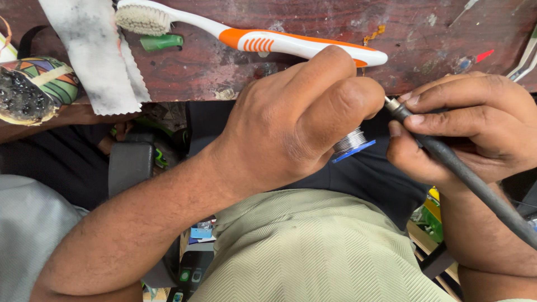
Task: The person uses a soldering iron and tweezers to work on a small component held on a toothbrush. They apply flux paste from a syringe, then solder the component with solder wire. Finally, they spray the area with a liquid and brush it with the toothbrush.
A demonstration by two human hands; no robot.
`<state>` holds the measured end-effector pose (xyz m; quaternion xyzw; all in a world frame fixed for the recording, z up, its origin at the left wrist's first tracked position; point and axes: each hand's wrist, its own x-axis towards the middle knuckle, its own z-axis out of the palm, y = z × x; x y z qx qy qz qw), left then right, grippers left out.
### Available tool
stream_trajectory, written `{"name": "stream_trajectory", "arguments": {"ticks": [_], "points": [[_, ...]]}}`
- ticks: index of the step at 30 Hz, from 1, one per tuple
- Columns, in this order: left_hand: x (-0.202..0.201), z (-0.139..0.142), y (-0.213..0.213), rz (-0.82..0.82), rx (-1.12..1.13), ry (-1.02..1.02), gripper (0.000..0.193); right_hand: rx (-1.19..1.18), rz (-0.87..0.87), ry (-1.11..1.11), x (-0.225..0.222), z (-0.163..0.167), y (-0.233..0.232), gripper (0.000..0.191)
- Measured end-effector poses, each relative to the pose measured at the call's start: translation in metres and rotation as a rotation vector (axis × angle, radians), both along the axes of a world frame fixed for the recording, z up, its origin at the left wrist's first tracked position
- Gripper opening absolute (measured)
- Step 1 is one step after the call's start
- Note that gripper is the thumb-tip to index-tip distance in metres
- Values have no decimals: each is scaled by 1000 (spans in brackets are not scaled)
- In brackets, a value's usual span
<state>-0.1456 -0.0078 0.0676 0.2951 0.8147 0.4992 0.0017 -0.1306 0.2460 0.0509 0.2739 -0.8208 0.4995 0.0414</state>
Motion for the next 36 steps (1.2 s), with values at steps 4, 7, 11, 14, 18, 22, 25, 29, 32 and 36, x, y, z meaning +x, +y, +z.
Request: {"name": "stream_trajectory", "arguments": {"ticks": [4,7,11,14,18,22,25,29,32,36], "points": [[0,-1,0,-3,0,-1,29,4,-2,-8,2,0,-1,23],[0,0,-1,-6,-4,-1,29,14,-8,-13,3,0,-1,23],[0,1,0,-8,-5,-7,29,18,-20,-34,5,1,1,24],[0,1,-1,-11,5,-13,29,26,-30,-43,6,3,2,25],[0,1,-1,-7,22,-18,32,38,-36,-28,4,5,1,25],[-3,4,0,-9,85,-21,37,3,-28,15,-2,8,-1,24],[-6,7,2,-11,130,-15,39,-16,-68,-8,-2,14,-2,23],[-10,10,3,-32,179,11,42,-61,-84,-30,-2,17,-2,22],[-11,13,3,-42,185,70,41,-95,-90,-37,-1,18,0,21],[-9,22,0,61,84,192,35,-98,-96,-25,1,20,2,19]]}}
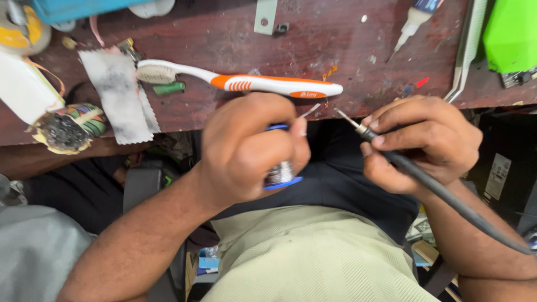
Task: The person uses a soldering iron and tweezers to work on a small component held on a toothbrush. They apply flux paste from a syringe, then solder the component with solder wire. Finally, they spray the area with a liquid and brush it with the toothbrush.
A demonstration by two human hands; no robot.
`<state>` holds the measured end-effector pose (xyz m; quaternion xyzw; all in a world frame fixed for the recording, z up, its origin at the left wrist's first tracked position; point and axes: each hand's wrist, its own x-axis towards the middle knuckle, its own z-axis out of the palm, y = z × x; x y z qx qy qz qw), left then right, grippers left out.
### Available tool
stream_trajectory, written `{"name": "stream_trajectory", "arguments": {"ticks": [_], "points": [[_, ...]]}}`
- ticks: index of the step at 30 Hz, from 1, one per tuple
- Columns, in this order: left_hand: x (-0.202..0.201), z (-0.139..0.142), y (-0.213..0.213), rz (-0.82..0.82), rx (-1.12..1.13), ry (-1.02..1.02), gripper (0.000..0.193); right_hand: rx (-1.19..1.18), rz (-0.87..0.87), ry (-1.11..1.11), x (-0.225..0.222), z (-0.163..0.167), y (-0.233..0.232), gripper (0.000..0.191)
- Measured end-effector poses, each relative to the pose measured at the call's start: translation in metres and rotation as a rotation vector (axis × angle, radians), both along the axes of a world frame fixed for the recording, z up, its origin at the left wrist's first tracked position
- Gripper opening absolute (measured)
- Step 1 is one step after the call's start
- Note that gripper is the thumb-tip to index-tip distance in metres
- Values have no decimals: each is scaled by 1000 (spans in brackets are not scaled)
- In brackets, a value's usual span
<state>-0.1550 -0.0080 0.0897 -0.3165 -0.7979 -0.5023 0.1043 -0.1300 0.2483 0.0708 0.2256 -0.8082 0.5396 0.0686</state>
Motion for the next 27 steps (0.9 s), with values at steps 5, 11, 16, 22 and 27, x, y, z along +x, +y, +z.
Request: {"name": "stream_trajectory", "arguments": {"ticks": [5,11,16,22,27], "points": [[-6,-2,-2,145,35,49,30,-38,21,-32,1,7,6,17],[-2,4,5,163,1,215,36,-124,29,-38,16,16,17,20],[14,8,13,218,15,219,37,-307,10,-48,36,12,27,24],[27,12,1,224,60,166,35,-214,-160,-82,62,29,29,21],[26,18,-10,243,29,204,54,-500,-270,-138,55,59,5,27]]}}
